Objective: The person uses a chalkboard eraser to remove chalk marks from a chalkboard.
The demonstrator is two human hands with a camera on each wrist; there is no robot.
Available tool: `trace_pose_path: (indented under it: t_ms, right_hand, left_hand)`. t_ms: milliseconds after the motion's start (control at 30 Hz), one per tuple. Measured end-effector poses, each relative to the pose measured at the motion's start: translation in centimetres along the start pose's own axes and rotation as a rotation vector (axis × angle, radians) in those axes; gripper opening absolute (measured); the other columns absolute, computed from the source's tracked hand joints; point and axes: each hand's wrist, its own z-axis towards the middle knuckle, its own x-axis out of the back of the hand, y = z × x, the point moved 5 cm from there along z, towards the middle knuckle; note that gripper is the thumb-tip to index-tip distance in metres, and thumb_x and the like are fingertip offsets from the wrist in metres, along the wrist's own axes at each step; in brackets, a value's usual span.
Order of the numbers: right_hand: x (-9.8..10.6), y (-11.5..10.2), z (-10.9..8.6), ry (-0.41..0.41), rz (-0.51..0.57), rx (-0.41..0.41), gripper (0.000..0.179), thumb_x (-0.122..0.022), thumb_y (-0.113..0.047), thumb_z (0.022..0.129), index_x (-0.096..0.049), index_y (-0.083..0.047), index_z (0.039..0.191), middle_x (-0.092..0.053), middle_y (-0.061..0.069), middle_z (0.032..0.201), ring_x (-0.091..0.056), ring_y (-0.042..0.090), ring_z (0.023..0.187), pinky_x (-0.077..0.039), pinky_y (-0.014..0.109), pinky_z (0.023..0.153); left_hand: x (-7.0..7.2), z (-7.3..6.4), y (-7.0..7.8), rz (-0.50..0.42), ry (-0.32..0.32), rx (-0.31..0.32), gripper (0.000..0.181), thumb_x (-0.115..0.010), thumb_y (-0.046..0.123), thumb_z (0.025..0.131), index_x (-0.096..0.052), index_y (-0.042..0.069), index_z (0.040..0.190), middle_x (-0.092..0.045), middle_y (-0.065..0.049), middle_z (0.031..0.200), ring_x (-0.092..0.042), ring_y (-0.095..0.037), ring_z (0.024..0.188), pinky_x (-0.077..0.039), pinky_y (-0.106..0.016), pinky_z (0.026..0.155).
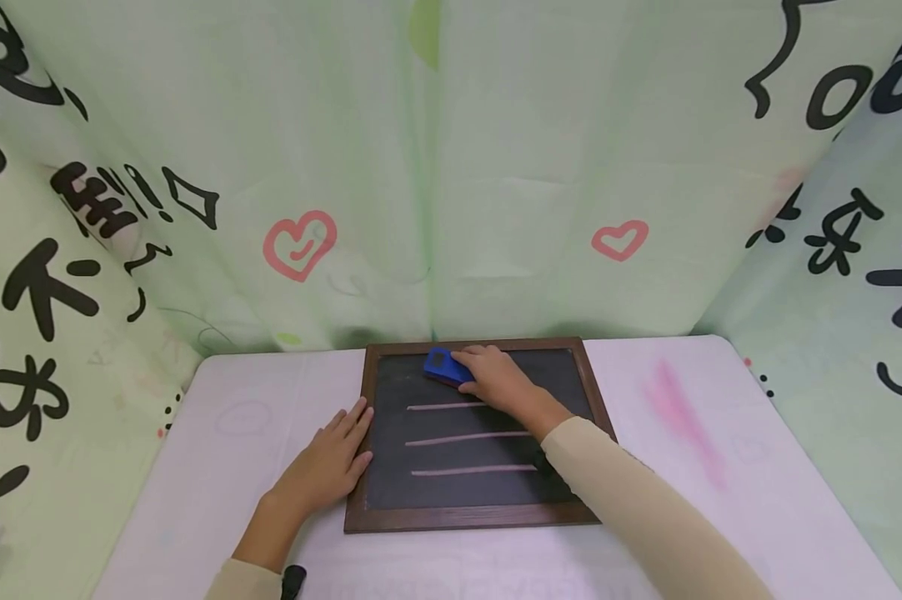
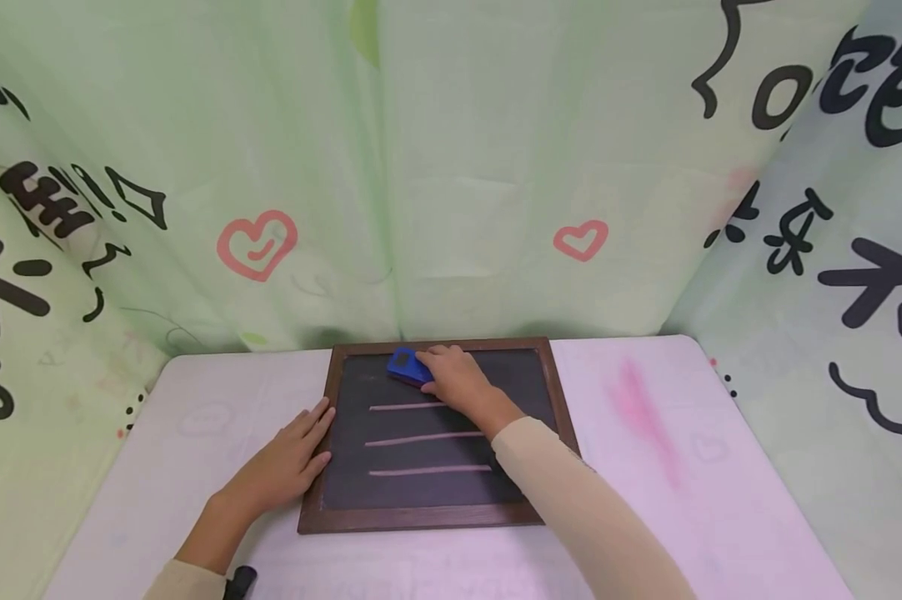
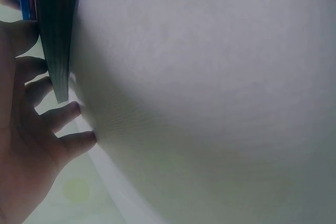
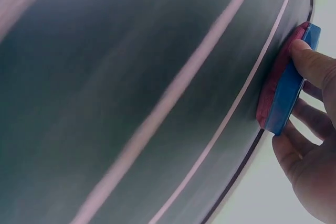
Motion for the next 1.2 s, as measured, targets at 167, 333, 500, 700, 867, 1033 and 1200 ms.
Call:
trace_pose_path:
  t_ms: [167, 333, 500, 700, 867, 1033, 1200]
  right_hand:
    - [-0.3, -1.8, 1.4, 0.003, -0.025, 0.024, 0.063, -0.072, -0.033, 0.098, -0.051, -0.011, 0.153, -0.055, 0.013, 0.152, -0.054, 0.038, 0.137, -0.045, 0.052, 0.114]
    - [-0.4, -3.5, 2.4, 0.003, -0.056, 0.024, 0.063, -0.071, -0.035, 0.099, -0.051, -0.013, 0.154, -0.056, 0.012, 0.152, -0.054, 0.037, 0.136, -0.047, 0.051, 0.113]
    - [-0.7, -4.9, 3.1, -0.017, -0.083, 0.001, 0.063, -0.069, -0.036, 0.1, -0.049, -0.015, 0.155, -0.053, 0.009, 0.154, -0.054, 0.036, 0.136, -0.047, 0.05, 0.112]
    - [-1.2, -6.5, 3.6, -0.02, -0.12, 0.013, 0.061, -0.067, -0.036, 0.101, -0.048, -0.017, 0.156, -0.052, 0.008, 0.155, -0.055, 0.034, 0.134, -0.049, 0.048, 0.111]
    - [-1.4, -6.9, 3.7, -0.017, -0.151, 0.028, 0.061, -0.067, -0.035, 0.101, -0.048, -0.019, 0.157, -0.052, 0.007, 0.155, -0.055, 0.033, 0.135, -0.049, 0.047, 0.111]
    - [-1.3, -6.9, 3.6, -0.037, -0.148, 0.051, 0.061, -0.067, -0.033, 0.101, -0.047, -0.019, 0.157, -0.052, 0.008, 0.156, -0.054, 0.034, 0.137, -0.048, 0.046, 0.113]
    - [-1.2, -6.2, 3.2, -0.065, -0.145, 0.049, 0.061, -0.068, -0.033, 0.101, -0.048, -0.02, 0.156, -0.053, 0.008, 0.155, -0.054, 0.033, 0.138, -0.047, 0.046, 0.114]
  left_hand:
    - [0.2, -0.1, 0.1, -0.004, 0.001, -0.001, 0.066, -0.052, 0.031, 0.108, -0.027, 0.003, 0.163, -0.02, -0.014, 0.172, -0.029, -0.046, 0.153, -0.036, -0.069, 0.114]
    - [0.3, 0.1, 0.0, 0.006, -0.001, 0.002, 0.066, -0.051, 0.032, 0.109, -0.026, 0.004, 0.164, -0.018, -0.013, 0.173, -0.028, -0.045, 0.154, -0.036, -0.068, 0.115]
    - [0.4, 0.1, 0.0, 0.006, -0.007, 0.011, 0.067, -0.051, 0.032, 0.109, -0.026, 0.004, 0.164, -0.018, -0.013, 0.173, -0.028, -0.045, 0.154, -0.036, -0.069, 0.115]
    - [0.4, 0.2, 0.1, -0.002, -0.021, 0.019, 0.067, -0.051, 0.032, 0.109, -0.026, 0.004, 0.164, -0.018, -0.013, 0.173, -0.028, -0.045, 0.154, -0.035, -0.069, 0.115]
    - [0.6, 0.1, 0.3, -0.011, -0.008, 0.012, 0.066, -0.052, 0.031, 0.108, -0.028, 0.003, 0.163, -0.02, -0.014, 0.172, -0.029, -0.046, 0.154, -0.036, -0.07, 0.114]
    - [0.5, 0.0, 0.3, -0.012, -0.005, 0.015, 0.066, -0.053, 0.03, 0.108, -0.029, 0.003, 0.163, -0.021, -0.015, 0.172, -0.03, -0.046, 0.153, -0.037, -0.069, 0.114]
    - [0.6, -0.1, 0.4, -0.022, 0.0, 0.012, 0.066, -0.053, 0.03, 0.108, -0.029, 0.003, 0.162, -0.022, -0.015, 0.172, -0.03, -0.046, 0.153, -0.036, -0.07, 0.114]
